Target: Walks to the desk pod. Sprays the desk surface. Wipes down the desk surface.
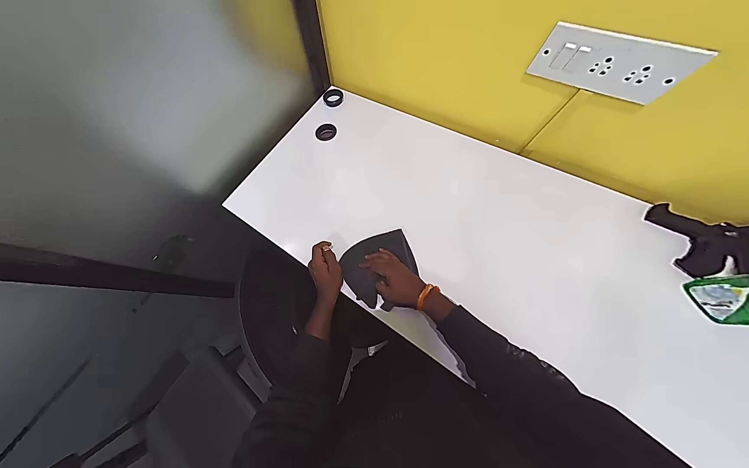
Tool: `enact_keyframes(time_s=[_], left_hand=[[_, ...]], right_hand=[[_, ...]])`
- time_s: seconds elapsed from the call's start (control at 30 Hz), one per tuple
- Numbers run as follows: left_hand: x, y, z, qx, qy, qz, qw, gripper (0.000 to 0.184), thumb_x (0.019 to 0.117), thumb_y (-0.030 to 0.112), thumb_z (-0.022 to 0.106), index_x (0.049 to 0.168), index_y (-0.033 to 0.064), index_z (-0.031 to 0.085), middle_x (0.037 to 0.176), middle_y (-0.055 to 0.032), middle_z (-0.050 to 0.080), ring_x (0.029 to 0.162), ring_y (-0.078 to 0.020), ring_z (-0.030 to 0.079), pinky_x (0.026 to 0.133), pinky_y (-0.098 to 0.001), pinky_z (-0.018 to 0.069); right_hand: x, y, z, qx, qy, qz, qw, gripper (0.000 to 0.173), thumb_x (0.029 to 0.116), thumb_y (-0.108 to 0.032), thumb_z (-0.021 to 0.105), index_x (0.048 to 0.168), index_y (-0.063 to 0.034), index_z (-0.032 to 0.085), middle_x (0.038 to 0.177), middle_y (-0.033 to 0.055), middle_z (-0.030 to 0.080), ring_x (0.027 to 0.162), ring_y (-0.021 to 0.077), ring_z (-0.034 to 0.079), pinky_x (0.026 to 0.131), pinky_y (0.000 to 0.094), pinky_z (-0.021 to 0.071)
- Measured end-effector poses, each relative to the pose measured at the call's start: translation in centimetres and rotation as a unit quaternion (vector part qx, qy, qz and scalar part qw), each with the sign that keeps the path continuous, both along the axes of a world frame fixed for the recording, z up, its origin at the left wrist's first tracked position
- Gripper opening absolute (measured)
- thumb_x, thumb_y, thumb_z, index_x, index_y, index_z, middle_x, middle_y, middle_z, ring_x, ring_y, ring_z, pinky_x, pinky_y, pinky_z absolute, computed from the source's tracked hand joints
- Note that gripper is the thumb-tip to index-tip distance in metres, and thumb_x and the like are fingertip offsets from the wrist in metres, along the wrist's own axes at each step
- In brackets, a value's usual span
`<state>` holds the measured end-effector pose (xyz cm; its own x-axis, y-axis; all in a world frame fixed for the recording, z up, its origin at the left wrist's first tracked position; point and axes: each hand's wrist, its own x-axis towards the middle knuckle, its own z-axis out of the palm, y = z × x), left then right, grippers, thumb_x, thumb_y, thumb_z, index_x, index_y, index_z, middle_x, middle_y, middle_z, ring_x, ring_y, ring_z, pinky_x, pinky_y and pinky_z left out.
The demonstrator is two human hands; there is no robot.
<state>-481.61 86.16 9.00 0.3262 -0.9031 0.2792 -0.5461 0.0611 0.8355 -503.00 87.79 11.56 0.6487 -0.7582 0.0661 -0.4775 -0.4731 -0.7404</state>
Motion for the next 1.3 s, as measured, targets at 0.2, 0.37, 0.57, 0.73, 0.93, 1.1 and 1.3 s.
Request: enact_keyframes(time_s=[0.2, 0.37, 0.57, 0.73, 0.93, 1.1, 1.3], left_hand=[[-0.2, 0.3, 0.3, 0.010, -0.055, -0.006, 0.998, 0.034, 0.1052, 0.016, 0.040, 0.112, -0.0022, 0.068, 0.072, -0.0097, 0.066, 0.063, -0.0188, 0.064, 0.062, -0.0399, 0.0553], [-0.4, 0.4, 0.1, 0.001, -0.065, -0.002, 0.998, 0.034, 0.1054, 0.017, 0.040, 0.111, -0.0016, 0.068, 0.070, -0.0083, 0.065, 0.060, -0.0179, 0.063, 0.060, -0.0389, 0.0546], [-0.6, 0.6, 0.6, 0.015, -0.070, -0.003, 0.997, 0.034, 0.1052, 0.017, 0.040, 0.112, -0.0008, 0.068, 0.072, -0.0090, 0.066, 0.063, -0.0185, 0.064, 0.062, -0.0394, 0.0549], [-1.2, 0.6, 0.9, 0.032, -0.065, 0.015, 0.997, 0.034, 0.1059, 0.018, 0.040, 0.111, -0.0002, 0.068, 0.072, -0.0084, 0.065, 0.063, -0.0180, 0.063, 0.062, -0.0386, 0.0541], [-1.6, 0.6, 1.2, 0.050, -0.075, 0.032, 0.995, 0.034, 0.1060, 0.019, 0.040, 0.111, -0.0002, 0.068, 0.073, -0.0095, 0.066, 0.066, -0.0206, 0.065, 0.064, -0.0418, 0.0552], [-1.7, 0.6, 1.1, 0.056, -0.104, 0.030, 0.993, 0.034, 0.1048, 0.019, 0.042, 0.112, -0.0002, 0.069, 0.076, -0.0108, 0.069, 0.070, -0.0224, 0.068, 0.067, -0.0429, 0.0571], [-1.9, 0.4, 0.9, 0.055, -0.130, 0.035, 0.989, 0.032, 0.1045, 0.020, 0.044, 0.111, 0.0015, 0.070, 0.077, -0.0100, 0.069, 0.070, -0.0218, 0.068, 0.067, -0.0414, 0.0579]], right_hand=[[-4.4, 5.0, 2.2, 0.204, -0.386, -0.069, 0.897, 0.017, 0.0951, -0.005, 0.053, 0.096, 0.0020, 0.069, 0.116, 0.0137, 0.073, 0.112, 0.0191, 0.068, 0.101, 0.0372, 0.0540], [-6.5, 7.3, 9.5, 0.314, -0.497, -0.185, 0.788, 0.020, 0.1002, -0.022, 0.055, 0.117, -0.0182, 0.065, 0.106, -0.0093, 0.074, 0.099, -0.0021, 0.068, 0.091, 0.0205, 0.0568], [-10.7, 4.3, 5.4, 0.328, -0.400, -0.484, 0.706, 0.040, 0.1102, -0.027, 0.037, 0.143, -0.0053, 0.046, 0.131, 0.0114, 0.064, 0.112, 0.0193, 0.066, 0.089, 0.0383, 0.0578], [-13.1, 4.2, 4.5, -0.024, -0.199, -0.474, 0.857, 0.043, 0.1012, -0.018, 0.052, 0.138, 0.0031, 0.055, 0.143, 0.0203, 0.057, 0.136, 0.0246, 0.054, 0.113, 0.0411, 0.0460], [-7.7, 4.0, 3.6, -0.095, 0.144, -0.124, 0.977, 0.057, 0.0994, -0.060, 0.050, 0.149, -0.0332, 0.052, 0.165, 0.0044, 0.039, 0.155, 0.0318, 0.029, 0.122, 0.0663, 0.0209], [-3.6, 2.3, 1.0, -0.048, 0.280, -0.050, 0.957, 0.082, 0.0900, -0.082, 0.039, 0.161, -0.0436, 0.028, 0.174, 0.0076, 0.013, 0.159, 0.0427, 0.008, 0.114, 0.0820, 0.0064], [-2.2, -3.3, 0.9, -0.044, 0.284, -0.058, 0.956, 0.074, 0.0938, -0.078, 0.035, 0.160, -0.0453, 0.029, 0.174, 0.0041, 0.015, 0.159, 0.0384, 0.008, 0.115, 0.0804, 0.0058]])
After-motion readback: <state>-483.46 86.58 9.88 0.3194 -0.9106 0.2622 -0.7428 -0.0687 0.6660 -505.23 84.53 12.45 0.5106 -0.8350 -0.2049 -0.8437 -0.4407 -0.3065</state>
